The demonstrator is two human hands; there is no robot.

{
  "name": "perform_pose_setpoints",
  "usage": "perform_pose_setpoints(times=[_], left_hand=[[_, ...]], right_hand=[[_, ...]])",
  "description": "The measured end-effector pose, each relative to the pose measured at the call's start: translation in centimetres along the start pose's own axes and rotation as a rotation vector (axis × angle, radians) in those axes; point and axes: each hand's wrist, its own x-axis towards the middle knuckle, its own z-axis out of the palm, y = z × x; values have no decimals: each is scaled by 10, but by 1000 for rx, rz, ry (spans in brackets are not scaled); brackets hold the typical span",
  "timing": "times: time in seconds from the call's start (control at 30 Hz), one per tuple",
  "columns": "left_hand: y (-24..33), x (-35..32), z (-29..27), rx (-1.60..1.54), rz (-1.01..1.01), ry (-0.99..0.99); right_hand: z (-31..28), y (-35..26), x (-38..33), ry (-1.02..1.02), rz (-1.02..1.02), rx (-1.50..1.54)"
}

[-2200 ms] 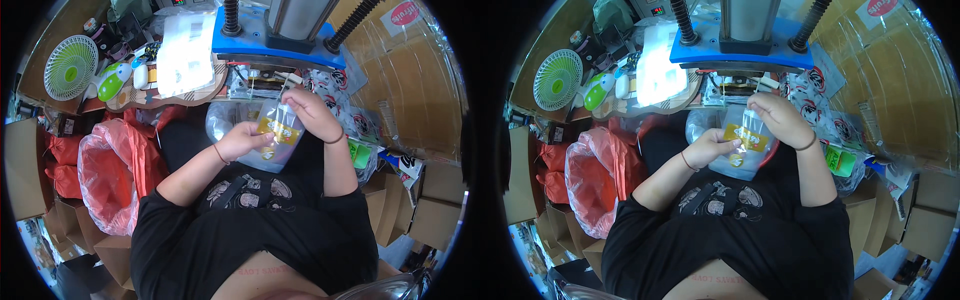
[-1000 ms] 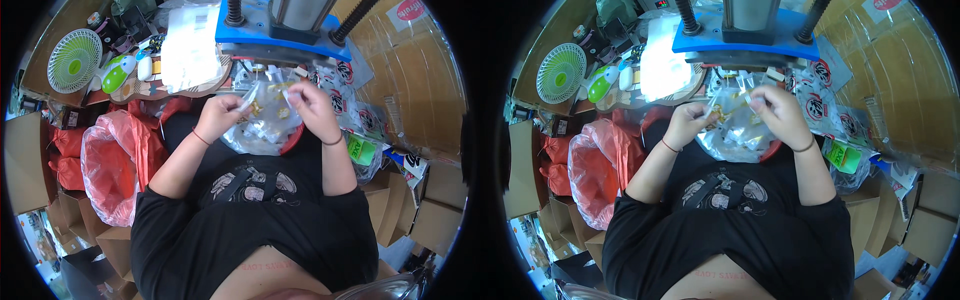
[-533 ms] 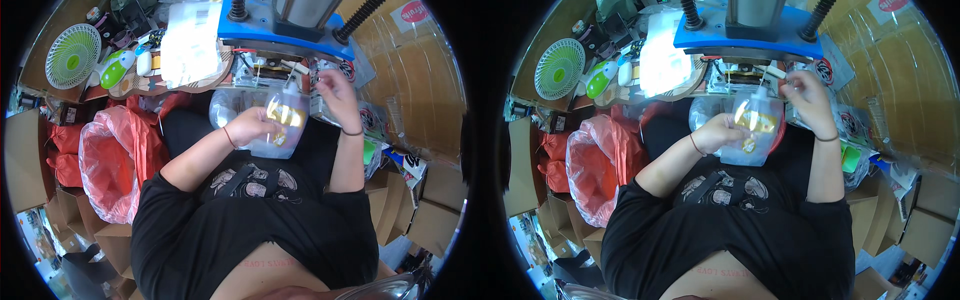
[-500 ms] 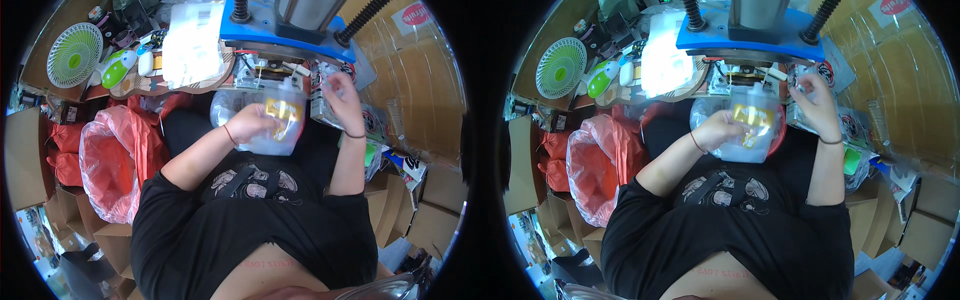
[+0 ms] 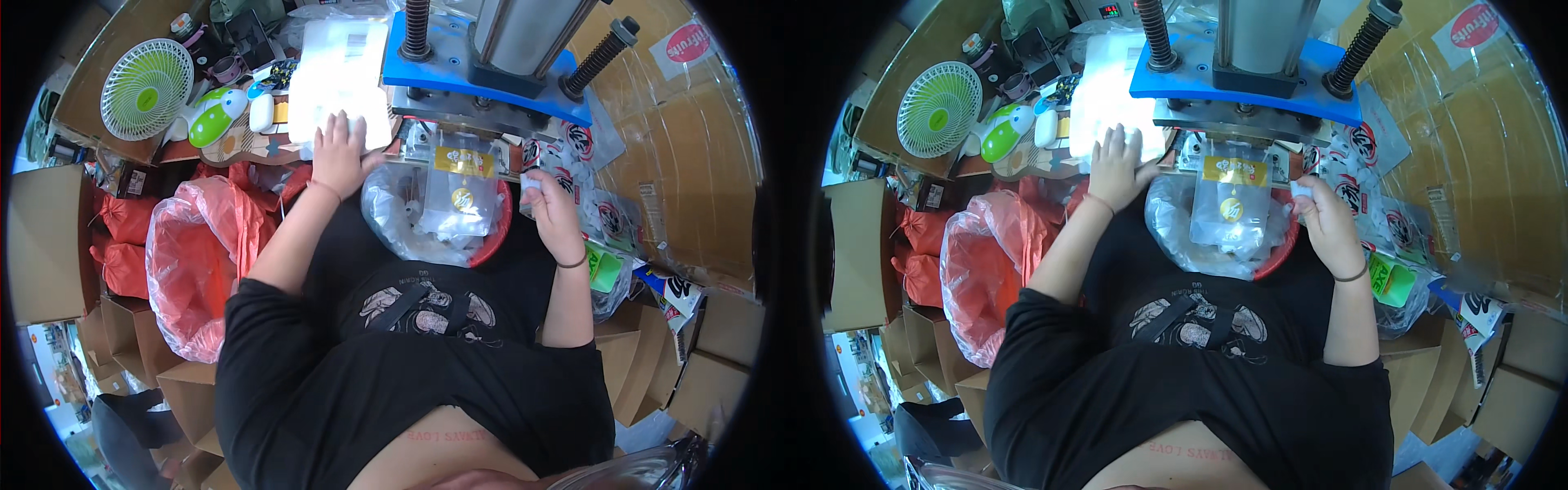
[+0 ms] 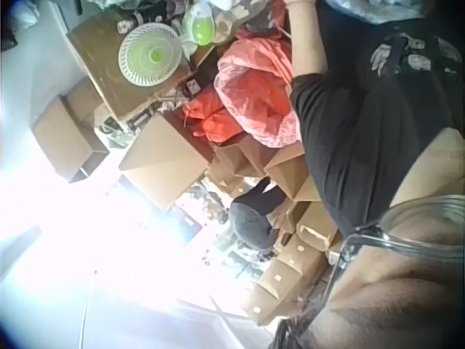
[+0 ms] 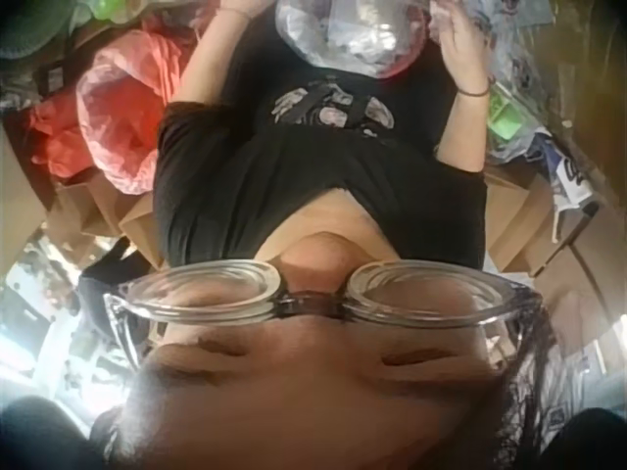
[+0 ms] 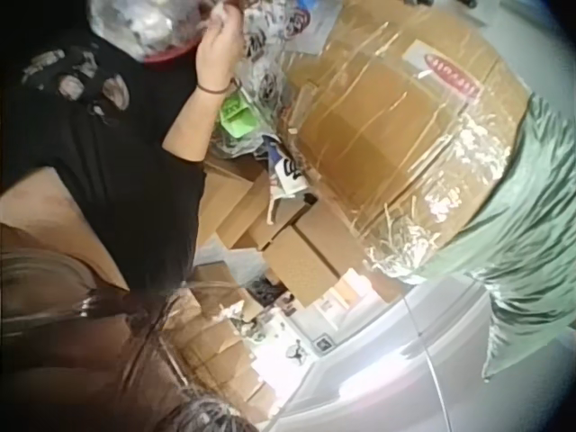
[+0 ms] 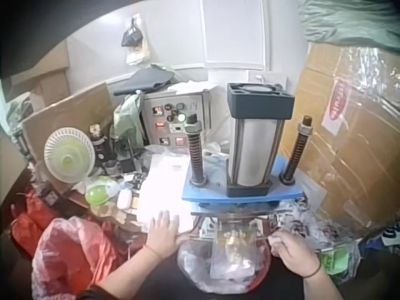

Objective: Placing small items into plastic bags and sealing them using a heat-sealing machine.

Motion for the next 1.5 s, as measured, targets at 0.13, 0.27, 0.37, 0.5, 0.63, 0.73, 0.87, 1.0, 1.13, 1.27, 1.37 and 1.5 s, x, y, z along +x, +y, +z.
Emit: perform_pose_setpoints(times=[0.13, 0.27, 0.37, 0.5, 0.63, 0.73, 0.87, 1.0, 1.13, 1.27, 1.37, 1.5], left_hand=[[-29, -12, -13, -104, 68, -80], [-21, -28, -5, -121, 101, -210], [10, -43, 8, -53, 102, -376], [34, -59, 28, -4, 109, -495], [27, -72, 54, -499, -152, -655], [29, -86, 63, -628, -267, -866], [54, -94, 70, -772, -436, -947], [40, -90, 84, -618, -328, -912], [32, -89, 90, -617, -262, -860], [34, -91, 88, -743, -396, -898], [54, -90, 83, -744, -465, -970], [45, -88, 87, -811, -455, -953]], right_hand=[[12, 5, 7, 40, -306, -182], [37, -18, 15, -7, -211, -30], [38, -36, 28, -48, -432, -32], [42, -47, 38, 131, -179, 188], [34, -33, 41, 136, -456, -173], [16, -27, 31, -74, -349, -79], [-3, -21, 22, -133, -213, -150], [2, -16, 15, 25, -178, -55], [6, -20, 18, 41, -155, -8], [-13, -18, 23, -157, -209, -138], [-16, -14, 22, -231, -215, -116], [-28, 25, 24, -45, -155, -230]])
